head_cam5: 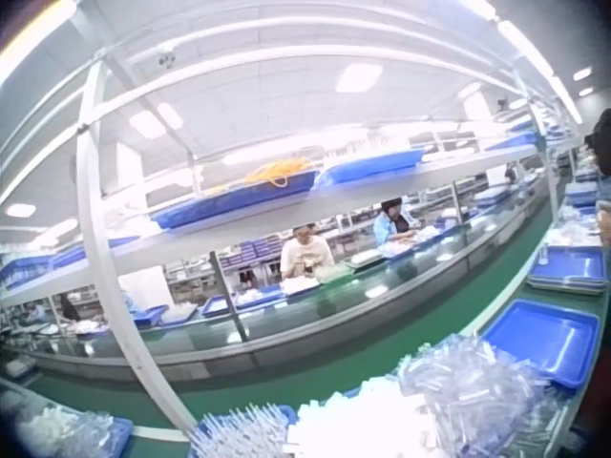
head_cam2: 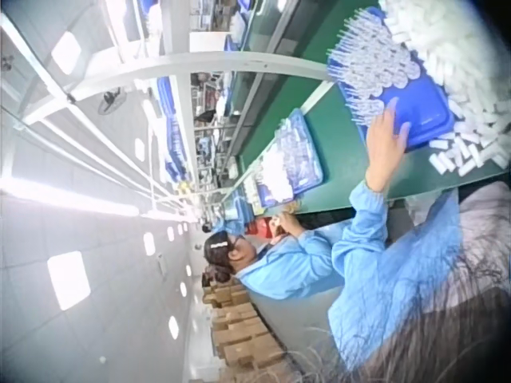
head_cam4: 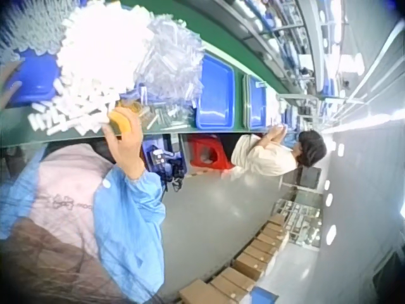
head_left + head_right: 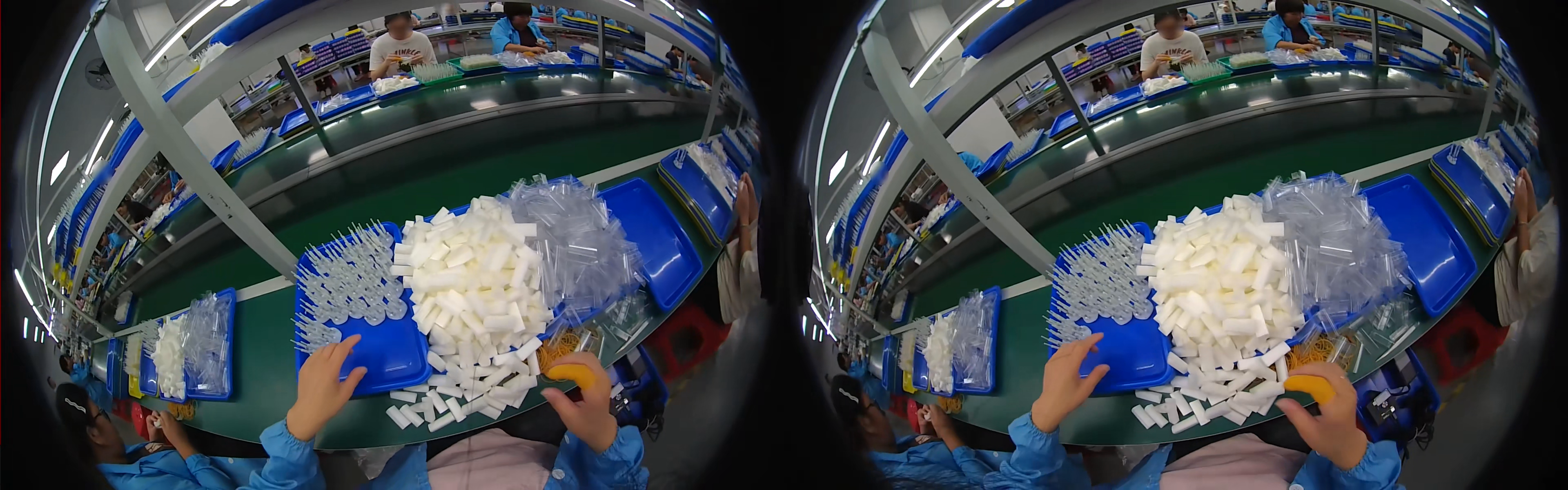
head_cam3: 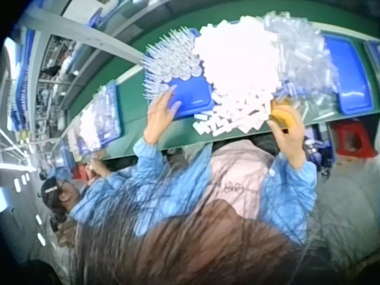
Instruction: The person assembles small white plastic components by inserting them into clear plastic sleeves and securing them with rubber bands. They handle the components one at a time, using a yellow tool to assist in the process. The assembled units are placed into a blue tray.
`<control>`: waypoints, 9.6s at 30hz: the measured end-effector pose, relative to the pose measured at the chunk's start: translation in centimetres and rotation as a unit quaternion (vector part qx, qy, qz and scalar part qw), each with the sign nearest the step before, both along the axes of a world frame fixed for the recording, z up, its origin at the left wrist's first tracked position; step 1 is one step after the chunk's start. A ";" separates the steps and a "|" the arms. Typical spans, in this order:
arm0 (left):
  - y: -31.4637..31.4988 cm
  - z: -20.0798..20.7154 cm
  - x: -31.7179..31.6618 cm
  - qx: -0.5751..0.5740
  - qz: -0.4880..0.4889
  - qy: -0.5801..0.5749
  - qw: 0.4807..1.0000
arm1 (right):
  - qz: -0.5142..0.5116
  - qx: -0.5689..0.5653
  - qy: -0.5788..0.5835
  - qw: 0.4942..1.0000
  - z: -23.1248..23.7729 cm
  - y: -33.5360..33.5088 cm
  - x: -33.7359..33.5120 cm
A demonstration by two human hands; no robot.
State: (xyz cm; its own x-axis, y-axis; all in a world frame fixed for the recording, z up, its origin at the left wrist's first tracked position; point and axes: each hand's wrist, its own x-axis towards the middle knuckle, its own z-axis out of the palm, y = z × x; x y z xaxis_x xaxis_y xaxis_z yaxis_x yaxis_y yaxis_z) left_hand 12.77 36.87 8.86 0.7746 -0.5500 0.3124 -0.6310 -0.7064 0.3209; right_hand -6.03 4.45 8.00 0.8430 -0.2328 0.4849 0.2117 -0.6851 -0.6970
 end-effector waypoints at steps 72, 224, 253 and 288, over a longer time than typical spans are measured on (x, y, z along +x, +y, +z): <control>-6.5 -3.6 -9.2 -0.636 0.047 0.311 0.704 | 0.156 -0.243 -0.014 0.957 4.8 3.8 10.6; -11.4 -4.7 -13.4 -0.588 0.042 0.288 0.755 | 0.149 0.037 0.181 0.971 -4.2 -5.1 2.6; -14.2 -2.1 -12.8 -0.286 -0.221 0.256 0.896 | 0.199 0.552 0.251 0.770 -3.6 -5.9 2.6; -14.3 -5.2 -14.9 -0.327 -0.109 0.105 0.933 | 0.314 0.267 0.236 0.880 -2.6 -5.9 3.7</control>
